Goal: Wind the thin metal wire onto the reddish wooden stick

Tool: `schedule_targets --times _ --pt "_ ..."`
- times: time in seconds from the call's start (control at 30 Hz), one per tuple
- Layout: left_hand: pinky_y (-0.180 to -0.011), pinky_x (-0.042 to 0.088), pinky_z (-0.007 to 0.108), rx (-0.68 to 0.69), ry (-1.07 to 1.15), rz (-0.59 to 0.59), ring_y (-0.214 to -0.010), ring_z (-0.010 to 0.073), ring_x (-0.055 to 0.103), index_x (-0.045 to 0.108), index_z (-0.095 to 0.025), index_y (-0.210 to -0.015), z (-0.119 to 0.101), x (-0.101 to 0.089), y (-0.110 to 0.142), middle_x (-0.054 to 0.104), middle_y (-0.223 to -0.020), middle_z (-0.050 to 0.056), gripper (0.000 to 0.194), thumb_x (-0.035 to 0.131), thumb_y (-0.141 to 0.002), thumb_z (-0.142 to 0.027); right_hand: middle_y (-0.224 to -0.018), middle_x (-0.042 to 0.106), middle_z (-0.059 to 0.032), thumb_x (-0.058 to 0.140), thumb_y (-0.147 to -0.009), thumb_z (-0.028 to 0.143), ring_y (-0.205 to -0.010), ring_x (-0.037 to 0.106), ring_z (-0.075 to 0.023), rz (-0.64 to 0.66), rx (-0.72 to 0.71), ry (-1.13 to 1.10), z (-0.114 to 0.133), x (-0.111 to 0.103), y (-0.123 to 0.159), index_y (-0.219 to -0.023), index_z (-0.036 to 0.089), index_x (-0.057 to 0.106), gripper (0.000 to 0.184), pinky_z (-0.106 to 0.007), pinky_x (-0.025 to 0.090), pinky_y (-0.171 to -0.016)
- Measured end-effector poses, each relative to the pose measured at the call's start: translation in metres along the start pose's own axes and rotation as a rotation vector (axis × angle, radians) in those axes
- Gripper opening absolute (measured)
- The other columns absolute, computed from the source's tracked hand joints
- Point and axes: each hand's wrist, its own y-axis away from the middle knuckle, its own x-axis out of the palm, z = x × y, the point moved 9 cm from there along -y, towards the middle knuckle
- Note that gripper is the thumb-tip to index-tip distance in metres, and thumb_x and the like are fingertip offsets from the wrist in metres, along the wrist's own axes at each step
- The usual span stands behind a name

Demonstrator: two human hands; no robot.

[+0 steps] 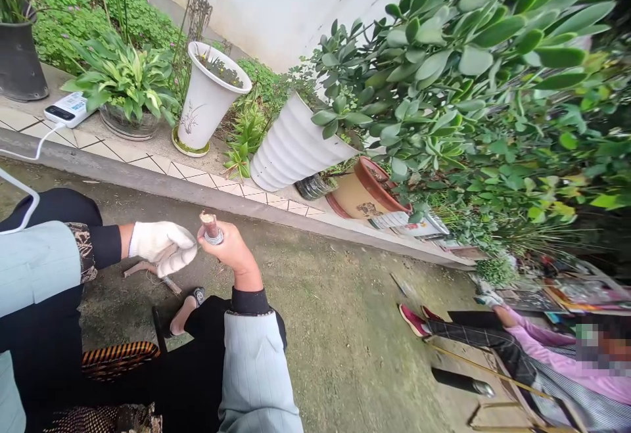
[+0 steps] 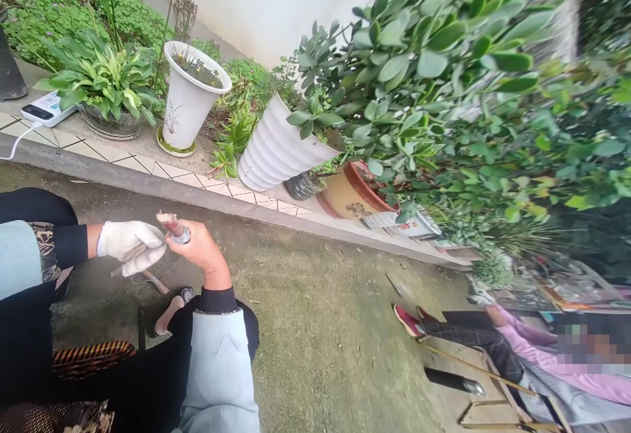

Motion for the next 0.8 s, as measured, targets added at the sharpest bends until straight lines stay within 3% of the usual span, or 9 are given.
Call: schedule_targets --times 0.1,0.3,0.43,0.53,0.6,0.67,0.8 --pt "-0.029 0.043 0.029 -0.118 0.252 0.084 -0.035 0.0192 0.051 0.06 -0.014 -0.072 0.017 0.015 0.001 0.057 -0.05 0.006 0.021 0.058 -0.075 -0.035 -0.071 0.06 -0.0012 0.06 -0.074 0.028 -0.067 0.052 -0.0137 0.019 -0.024 -0.019 0.006 0.002 0.002 -0.072 0.016 0.061 0.012 -0.026 0.042 -0.068" --pt "-0.026 0.038 0.024 0.019 0.404 0.211 -0.029 0.0129 0.04 0.054 -0.015 -0.069 0.004 0.036 0.004 0.047 -0.045 -0.001 0.025 0.063 -0.076 -0.037 -0.071 0.062 -0.0022 0.061 -0.074 0.028 -0.067 0.054 -0.015 0.023 -0.077 -0.026 0.019 0.002 0.004 -0.073 0.017 0.062 0.011 -0.028 0.044 -0.07" --pt "-0.027 0.034 0.019 0.089 0.356 0.167 -0.032 0.0103 0.041 0.052 -0.014 -0.072 0.003 0.034 0.001 0.048 -0.048 -0.001 0.027 0.063 -0.078 -0.038 -0.07 0.061 -0.0018 0.061 -0.074 0.028 -0.066 0.054 -0.0138 0.02 -0.109 0.002 0.022 -0.001 0.006 -0.07 0.017 0.06 0.013 -0.026 0.043 -0.067" --pt "-0.034 0.032 0.016 0.161 0.268 0.034 -0.038 0.0082 0.043 0.051 -0.013 -0.072 0.001 0.02 -0.005 0.048 -0.051 -0.001 0.029 0.063 -0.078 -0.038 -0.066 0.059 -0.0003 0.06 -0.073 0.026 -0.062 0.051 -0.0116 -0.026 -0.098 0.07 0.017 -0.007 0.007 -0.066 0.016 0.058 0.012 -0.024 0.041 -0.063" --pt "-0.039 0.032 0.017 0.206 0.129 -0.08 -0.043 0.0079 0.042 0.051 -0.013 -0.072 -0.005 0.009 -0.007 0.047 -0.054 -0.001 0.029 0.06 -0.079 -0.039 -0.065 0.059 0.0004 0.06 -0.072 0.025 -0.06 0.049 -0.0106 -0.072 -0.038 0.105 0.008 -0.01 0.006 -0.066 0.015 0.059 0.012 -0.023 0.04 -0.062" --pt "-0.043 0.031 0.02 0.248 -0.17 -0.206 -0.046 0.0085 0.04 0.052 -0.012 -0.071 -0.019 -0.002 -0.005 0.047 -0.055 -0.001 0.027 0.054 -0.08 -0.037 -0.064 0.059 0.0008 0.06 -0.07 0.026 -0.06 0.049 -0.0104 -0.133 0.053 0.102 -0.005 -0.011 0.004 -0.066 0.015 0.059 0.012 -0.023 0.04 -0.061" --pt "-0.059 0.036 0.026 0.374 -1.182 -0.608 -0.061 0.0128 0.044 0.057 -0.011 -0.068 -0.069 -0.017 0.013 0.055 -0.065 0.003 0.014 0.052 -0.076 -0.022 -0.055 0.055 0.0022 0.063 -0.063 0.028 -0.053 0.048 -0.0108 -0.349 0.371 -0.052 -0.047 -0.009 0.004 -0.066 0.016 0.058 0.013 -0.024 0.039 -0.053"
